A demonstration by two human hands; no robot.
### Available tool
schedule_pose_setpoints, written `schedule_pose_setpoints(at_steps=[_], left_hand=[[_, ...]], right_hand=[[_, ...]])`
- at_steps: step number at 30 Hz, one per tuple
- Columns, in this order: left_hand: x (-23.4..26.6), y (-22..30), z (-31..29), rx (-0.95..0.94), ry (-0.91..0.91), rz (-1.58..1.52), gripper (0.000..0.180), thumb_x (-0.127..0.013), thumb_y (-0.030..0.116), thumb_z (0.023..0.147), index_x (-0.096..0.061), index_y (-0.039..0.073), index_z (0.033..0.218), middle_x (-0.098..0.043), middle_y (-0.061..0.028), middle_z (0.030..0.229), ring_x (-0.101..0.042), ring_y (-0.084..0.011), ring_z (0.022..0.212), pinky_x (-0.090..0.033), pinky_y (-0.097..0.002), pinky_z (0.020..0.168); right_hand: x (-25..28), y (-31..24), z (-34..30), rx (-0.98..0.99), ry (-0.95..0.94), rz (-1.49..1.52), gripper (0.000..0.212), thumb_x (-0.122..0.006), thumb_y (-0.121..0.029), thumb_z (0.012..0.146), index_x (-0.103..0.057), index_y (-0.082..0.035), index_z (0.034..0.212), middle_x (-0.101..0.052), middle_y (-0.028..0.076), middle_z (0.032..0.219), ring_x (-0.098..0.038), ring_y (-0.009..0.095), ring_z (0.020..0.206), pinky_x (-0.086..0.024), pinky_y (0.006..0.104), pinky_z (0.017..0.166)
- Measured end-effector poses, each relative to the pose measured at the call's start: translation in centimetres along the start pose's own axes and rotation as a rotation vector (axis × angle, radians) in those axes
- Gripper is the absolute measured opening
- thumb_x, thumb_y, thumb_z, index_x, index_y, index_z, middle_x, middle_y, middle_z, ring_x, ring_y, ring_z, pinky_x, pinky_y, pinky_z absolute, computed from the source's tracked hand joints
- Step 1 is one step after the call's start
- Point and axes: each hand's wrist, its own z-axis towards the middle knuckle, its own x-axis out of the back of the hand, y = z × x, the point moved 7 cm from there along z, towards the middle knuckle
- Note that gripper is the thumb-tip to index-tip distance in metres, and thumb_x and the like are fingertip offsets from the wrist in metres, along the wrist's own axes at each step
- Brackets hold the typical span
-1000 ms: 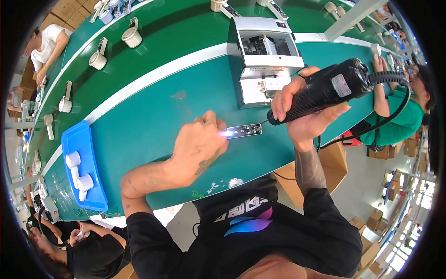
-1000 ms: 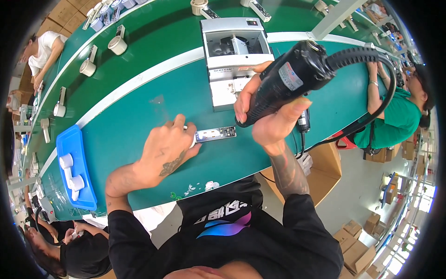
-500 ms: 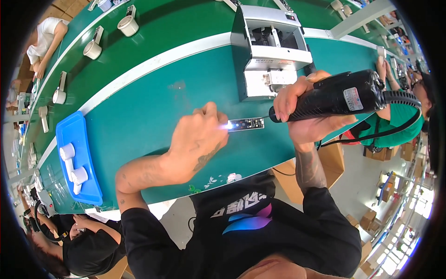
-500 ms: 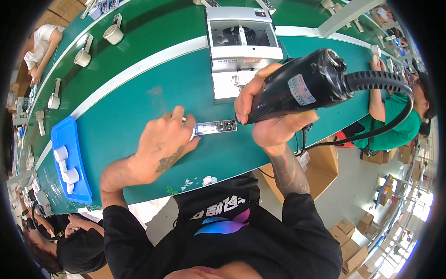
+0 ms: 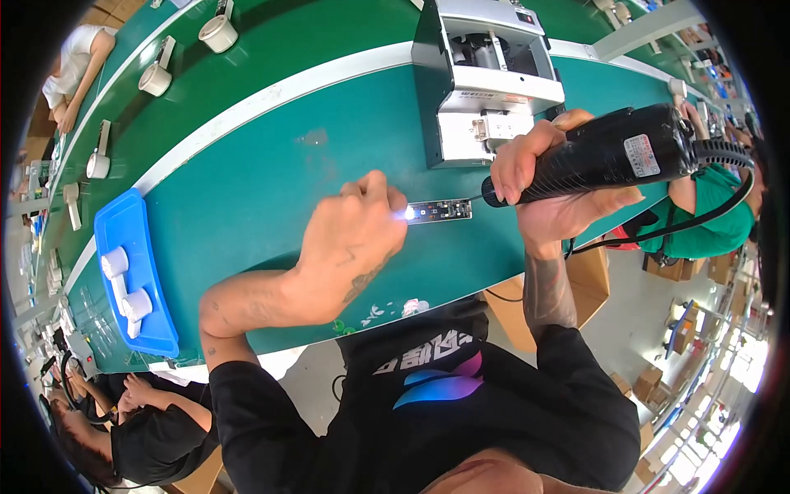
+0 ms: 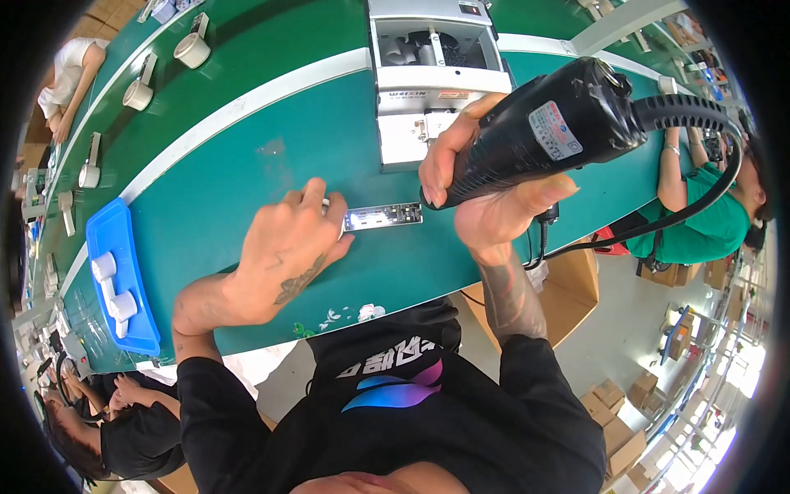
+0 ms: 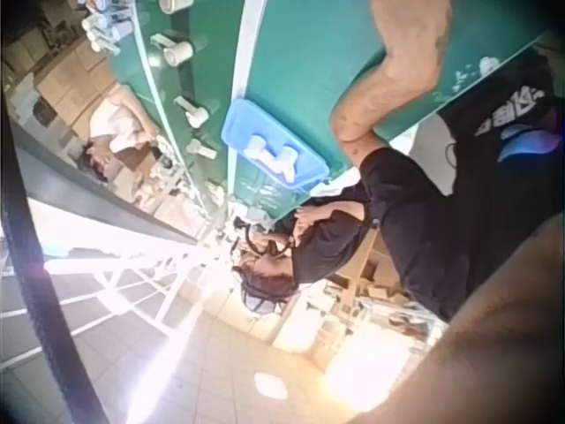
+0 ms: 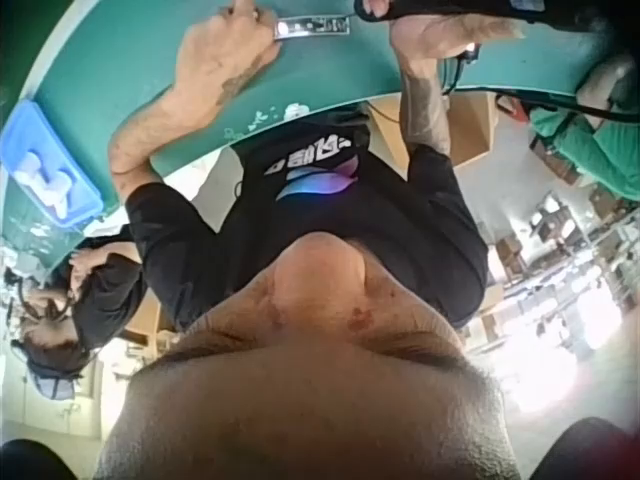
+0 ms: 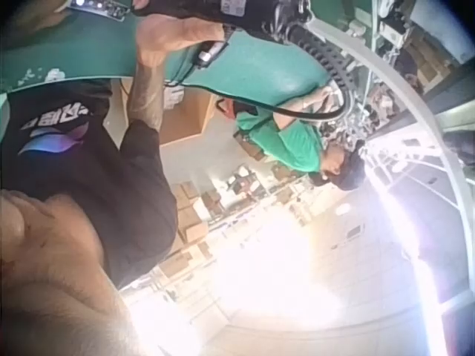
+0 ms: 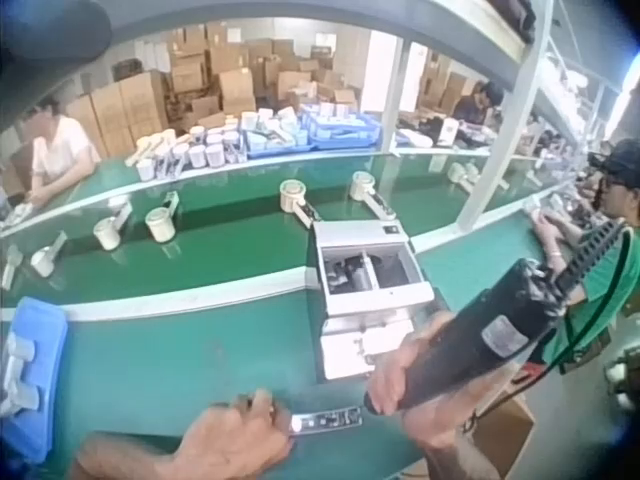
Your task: The person attaches electronic components to circuit boards using an electric screwdriver, securing them with screws from a tray.
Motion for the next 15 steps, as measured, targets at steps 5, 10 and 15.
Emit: schedule_pose_setpoints(at_steps=[5, 10, 15], left_hand=[[0.2, 0.1, -0.1, -0.010, 0.020, -0.006, 0.035, -0.077, 0.035, 0.079, -0.063, 0.004, 0.090, -0.052, -0.0063, 0.083, -0.062, -0.0165, 0.069, -0.050, -0.0292, 0.053], [-0.4, 0.1, -0.2, -0.008, -0.001, -0.025, 0.036, -0.077, 0.035, 0.079, -0.064, 0.003, 0.089, -0.053, -0.0066, 0.082, -0.062, -0.0166, 0.067, -0.049, -0.0291, 0.053], [0.3, 0.1, 0.0, -0.017, 0.020, -0.037, 0.036, -0.076, 0.035, 0.079, -0.065, 0.002, 0.088, -0.054, -0.0072, 0.080, -0.063, -0.0163, 0.066, -0.049, -0.0287, 0.051]], right_hand=[[0.1, -0.2, -0.6, 0.013, 0.041, -0.016, 0.095, -0.037, -0.093, 0.075, -0.048, -0.010, 0.119, -0.049, 0.008, 0.063, -0.045, 0.020, 0.045, -0.038, 0.0344, 0.041], [-0.3, -4.9, 0.6, 0.264, -0.103, 0.052, 0.099, -0.030, -0.097, 0.072, -0.052, -0.010, 0.114, -0.053, 0.012, 0.070, -0.050, 0.022, 0.047, -0.043, 0.0386, 0.045], [-1.4, -6.5, 3.5, 0.258, -0.035, -0.113, 0.108, -0.017, -0.098, 0.073, -0.050, -0.008, 0.124, -0.048, 0.006, 0.067, -0.043, 0.017, 0.046, -0.039, 0.0329, 0.046]])
